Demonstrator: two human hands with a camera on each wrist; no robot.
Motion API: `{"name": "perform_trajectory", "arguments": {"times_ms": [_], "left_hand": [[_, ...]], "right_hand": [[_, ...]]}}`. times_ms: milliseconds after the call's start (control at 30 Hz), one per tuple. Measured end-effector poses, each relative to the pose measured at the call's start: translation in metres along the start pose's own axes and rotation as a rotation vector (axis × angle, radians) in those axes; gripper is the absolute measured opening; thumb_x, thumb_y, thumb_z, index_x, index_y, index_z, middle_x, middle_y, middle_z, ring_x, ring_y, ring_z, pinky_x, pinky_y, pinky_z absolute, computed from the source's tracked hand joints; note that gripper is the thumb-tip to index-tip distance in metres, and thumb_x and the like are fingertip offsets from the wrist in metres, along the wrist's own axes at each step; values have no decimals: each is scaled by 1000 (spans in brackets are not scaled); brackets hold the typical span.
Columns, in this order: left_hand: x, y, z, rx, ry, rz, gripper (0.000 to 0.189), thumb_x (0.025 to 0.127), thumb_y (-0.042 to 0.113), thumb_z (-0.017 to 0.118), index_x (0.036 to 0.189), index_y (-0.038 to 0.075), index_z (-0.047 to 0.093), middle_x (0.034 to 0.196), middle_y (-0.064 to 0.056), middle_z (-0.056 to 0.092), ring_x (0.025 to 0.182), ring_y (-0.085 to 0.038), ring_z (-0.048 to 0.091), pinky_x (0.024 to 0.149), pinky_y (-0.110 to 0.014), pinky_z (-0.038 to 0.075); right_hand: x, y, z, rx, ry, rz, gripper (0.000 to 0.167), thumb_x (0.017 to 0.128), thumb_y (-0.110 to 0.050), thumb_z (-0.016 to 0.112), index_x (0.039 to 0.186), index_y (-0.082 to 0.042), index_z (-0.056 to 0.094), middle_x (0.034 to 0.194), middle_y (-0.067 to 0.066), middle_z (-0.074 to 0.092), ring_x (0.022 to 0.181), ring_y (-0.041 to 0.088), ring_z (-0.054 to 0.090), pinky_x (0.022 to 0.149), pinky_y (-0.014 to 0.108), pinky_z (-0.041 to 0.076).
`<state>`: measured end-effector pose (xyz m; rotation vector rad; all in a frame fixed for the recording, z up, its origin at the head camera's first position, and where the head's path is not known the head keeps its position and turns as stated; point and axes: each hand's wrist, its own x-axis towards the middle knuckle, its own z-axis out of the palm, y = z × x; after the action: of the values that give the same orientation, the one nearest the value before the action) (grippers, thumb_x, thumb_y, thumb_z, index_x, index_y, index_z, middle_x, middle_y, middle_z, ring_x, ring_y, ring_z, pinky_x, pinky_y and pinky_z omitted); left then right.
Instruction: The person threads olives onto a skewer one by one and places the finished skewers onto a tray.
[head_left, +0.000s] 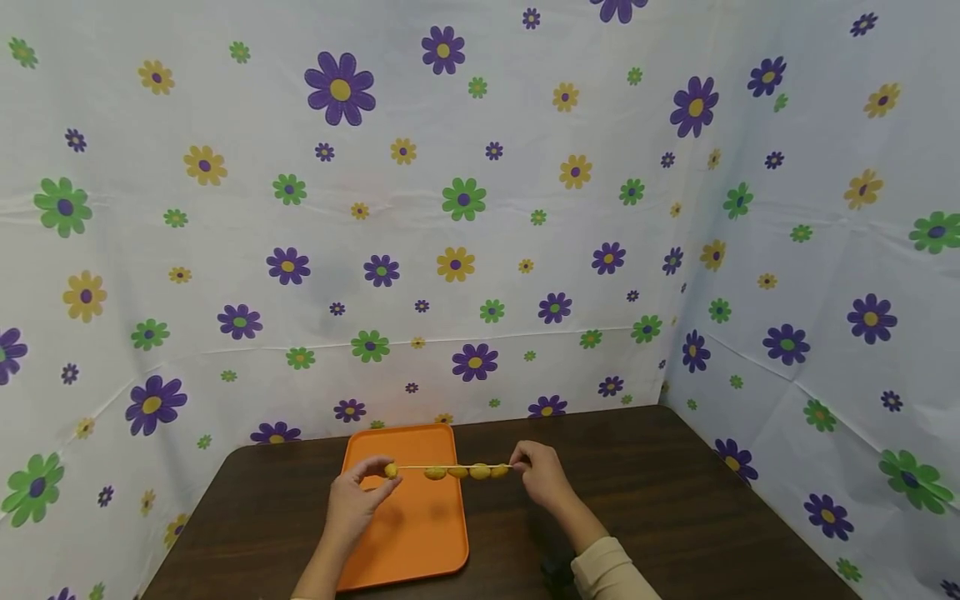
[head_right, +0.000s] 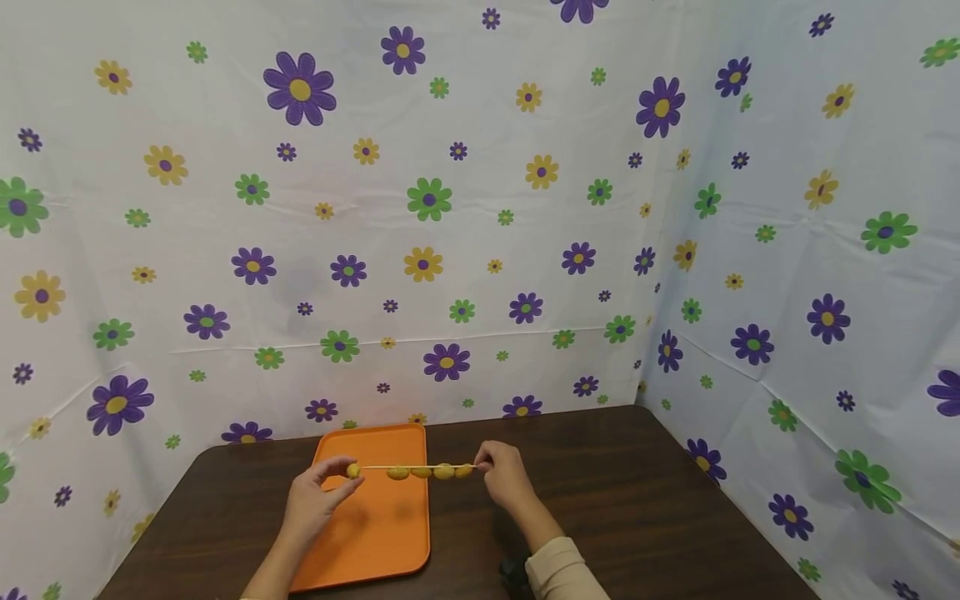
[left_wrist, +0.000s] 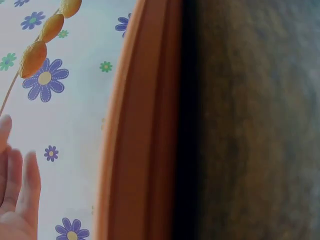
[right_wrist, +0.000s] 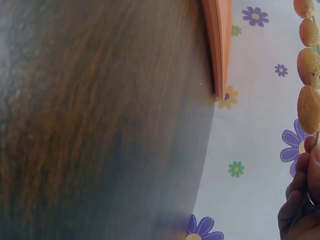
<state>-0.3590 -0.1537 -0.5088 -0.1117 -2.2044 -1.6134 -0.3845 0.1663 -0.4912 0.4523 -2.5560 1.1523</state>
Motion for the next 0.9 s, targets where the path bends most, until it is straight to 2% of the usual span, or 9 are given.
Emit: {"name": "perform_trajectory", "arguments": {"times_ms": [167, 267, 367, 567, 700, 833, 900], "left_hand": [[1, -1, 2, 104, 153, 154, 30, 74, 0, 89, 97, 10, 73, 91, 0, 69, 86, -16, 65, 68, -17, 56], [2, -1, 4, 135, 213, 193, 32, 72, -1, 90, 95, 11, 71, 90, 0, 67, 82, -15, 63, 65, -16, 55], [2, 0, 6, 145, 235, 207, 32, 72, -2, 90, 93, 11, 70, 89, 0, 65, 81, -15, 61, 63, -16, 54], [1, 3, 10, 161, 223, 260, 33, 70, -5, 90, 91, 9, 69, 87, 0, 64, 80, -18, 60, 61, -17, 54], [1, 3, 13, 235, 235, 311, 36, 68, -7, 91, 90, 9, 68, 87, 0, 63, 79, -18, 60, 60, -19, 54], [1, 2, 16, 319, 273, 383, 38, 66, -11, 90, 90, 7, 67, 88, -3, 62, 78, -17, 62, 60, -24, 56], [2, 2, 17, 322, 297, 416, 39, 65, -12, 90, 89, 6, 67, 88, -4, 61, 78, -18, 63, 62, -19, 55]], "right_hand": [[1, 0, 0, 2, 9, -2, 22, 87, 13, 69, 79, -7, 65, 82, 8, 67, 74, 16, 56, 67, 32, 52], [1, 1, 1, -2, 3, -8, 22, 87, 13, 70, 79, -8, 66, 82, 8, 67, 74, 16, 55, 67, 31, 52], [0, 1, 2, 0, 2, -7, 22, 87, 13, 70, 79, -8, 66, 82, 8, 67, 74, 17, 56, 66, 30, 52], [-1, 1, 4, 13, -4, -15, 22, 87, 13, 69, 80, -7, 66, 82, 9, 67, 75, 23, 59, 66, 31, 52], [-3, 2, 6, 18, -13, -8, 22, 87, 14, 69, 79, -6, 66, 82, 9, 67, 76, 26, 60, 66, 31, 51], [-3, 0, 8, 11, -24, -17, 19, 87, 13, 69, 80, -4, 67, 80, 8, 66, 73, 21, 58, 65, 31, 50], [-2, -3, 10, 14, -38, -17, 17, 87, 12, 69, 81, -4, 68, 80, 6, 66, 72, 17, 55, 64, 31, 49]]}}
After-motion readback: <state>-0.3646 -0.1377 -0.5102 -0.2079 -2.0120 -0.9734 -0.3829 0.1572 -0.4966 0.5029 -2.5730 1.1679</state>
